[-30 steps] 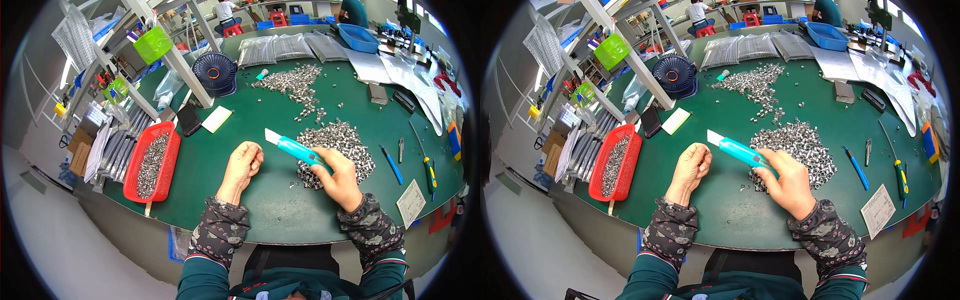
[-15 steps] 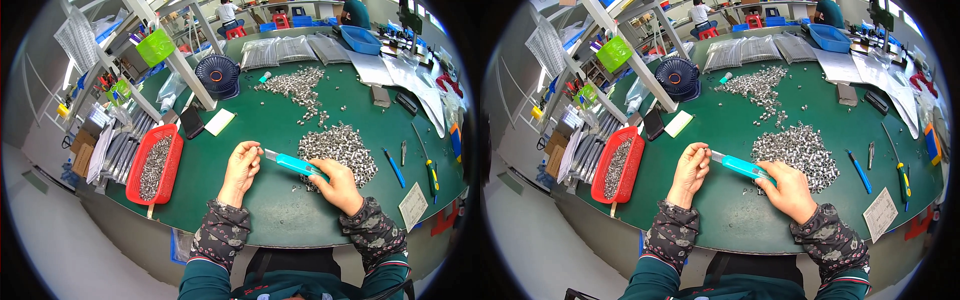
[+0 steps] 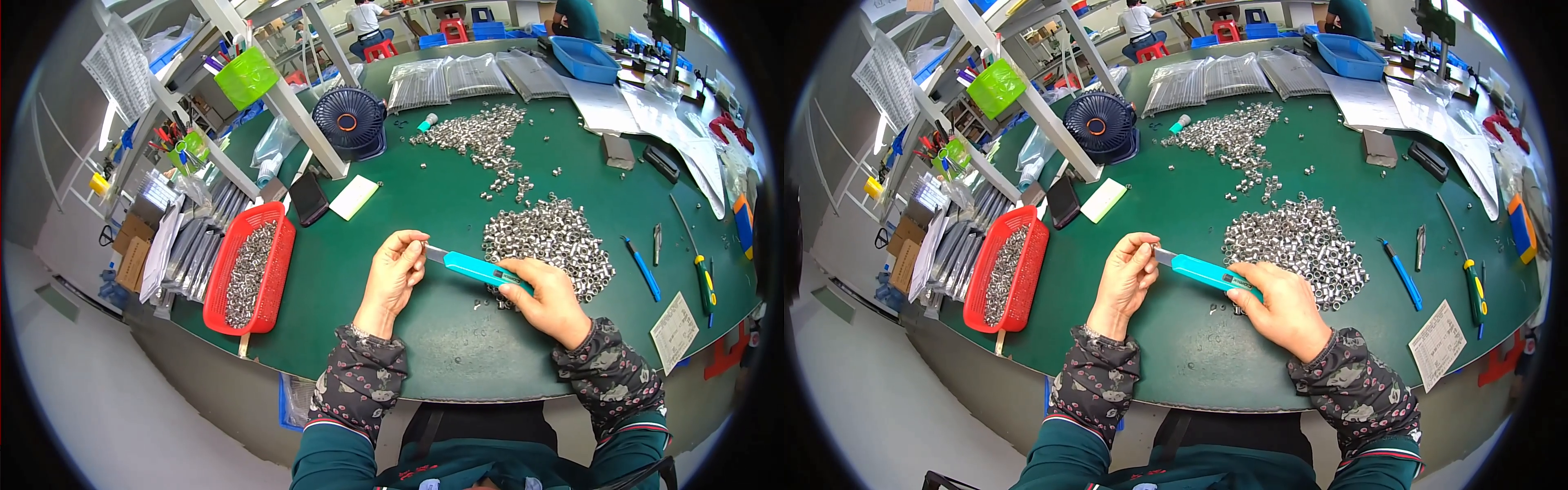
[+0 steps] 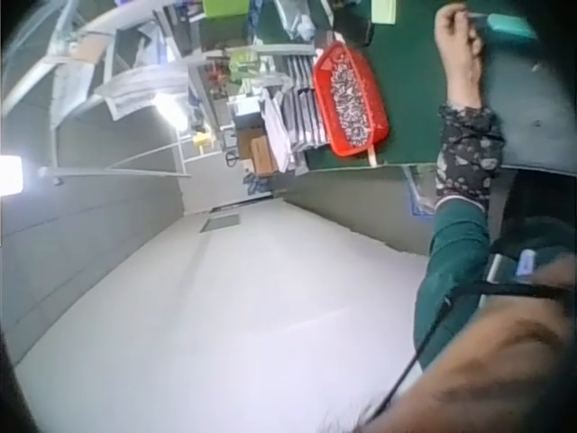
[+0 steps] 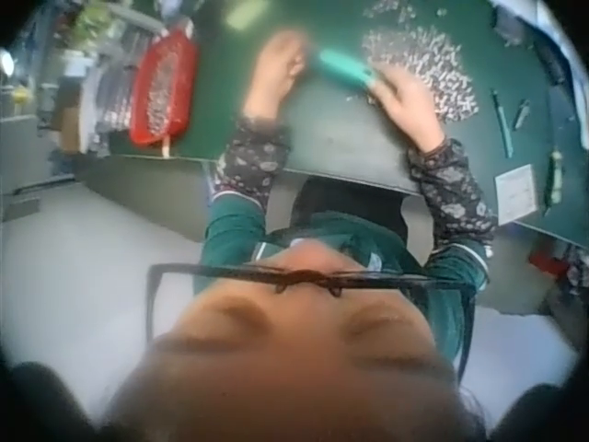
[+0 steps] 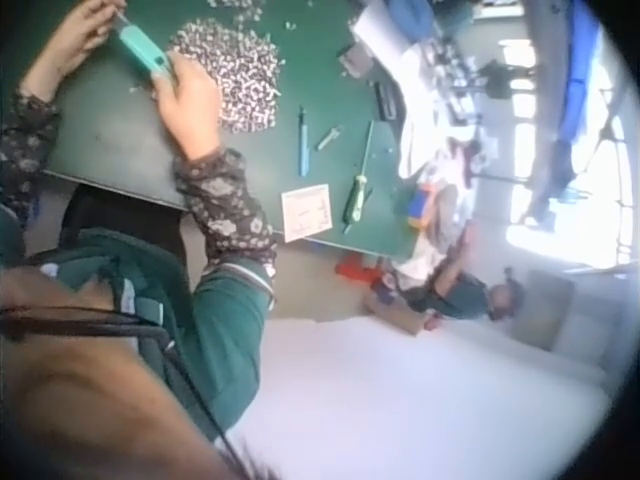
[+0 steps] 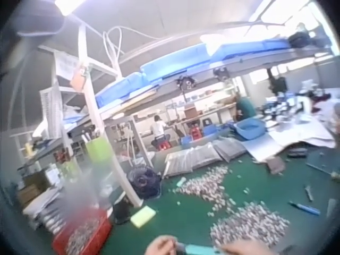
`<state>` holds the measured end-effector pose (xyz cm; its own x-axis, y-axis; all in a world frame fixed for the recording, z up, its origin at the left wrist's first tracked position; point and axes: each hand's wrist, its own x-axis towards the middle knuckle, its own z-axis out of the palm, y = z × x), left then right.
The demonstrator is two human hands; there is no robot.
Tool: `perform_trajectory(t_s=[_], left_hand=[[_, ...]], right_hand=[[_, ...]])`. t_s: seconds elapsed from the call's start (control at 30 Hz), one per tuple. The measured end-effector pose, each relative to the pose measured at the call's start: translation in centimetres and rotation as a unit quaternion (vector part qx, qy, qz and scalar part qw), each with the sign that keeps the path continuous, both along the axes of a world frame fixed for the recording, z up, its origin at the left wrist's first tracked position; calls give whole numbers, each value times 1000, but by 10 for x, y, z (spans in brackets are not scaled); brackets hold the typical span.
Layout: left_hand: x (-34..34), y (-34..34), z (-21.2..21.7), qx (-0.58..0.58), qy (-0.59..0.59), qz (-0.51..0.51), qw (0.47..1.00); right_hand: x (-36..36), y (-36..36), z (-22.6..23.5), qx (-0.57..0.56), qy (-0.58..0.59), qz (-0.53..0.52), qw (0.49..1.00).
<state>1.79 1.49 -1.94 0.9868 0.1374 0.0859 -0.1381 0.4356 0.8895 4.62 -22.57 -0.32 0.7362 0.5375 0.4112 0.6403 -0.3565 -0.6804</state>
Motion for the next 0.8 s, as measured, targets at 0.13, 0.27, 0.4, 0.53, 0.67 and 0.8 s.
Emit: perform_trajectory(t_s=[0.13,0.27,0.4,0.53,0.67,0.8], left_hand=[[-1,-2,2,68,8,6,998],[2,7,-3,-53,35,24,998],[4,9,4,-165,51,-91,981],[-3,-26,14,277,142,-26,950],[-4,-50,6,531,5,10,847],[1,-58,-2,577,-60,6,815]], right_hand=[[-2,-6,8,-37,-38,-38,998],[9,-3,12,146,-82,-81,983],[14,-5,12,151,-91,-97,979],[12,-6,11,137,-77,-96,983],[8,-6,11,135,-73,-87,984],[7,-6,10,149,-110,-83,979]])
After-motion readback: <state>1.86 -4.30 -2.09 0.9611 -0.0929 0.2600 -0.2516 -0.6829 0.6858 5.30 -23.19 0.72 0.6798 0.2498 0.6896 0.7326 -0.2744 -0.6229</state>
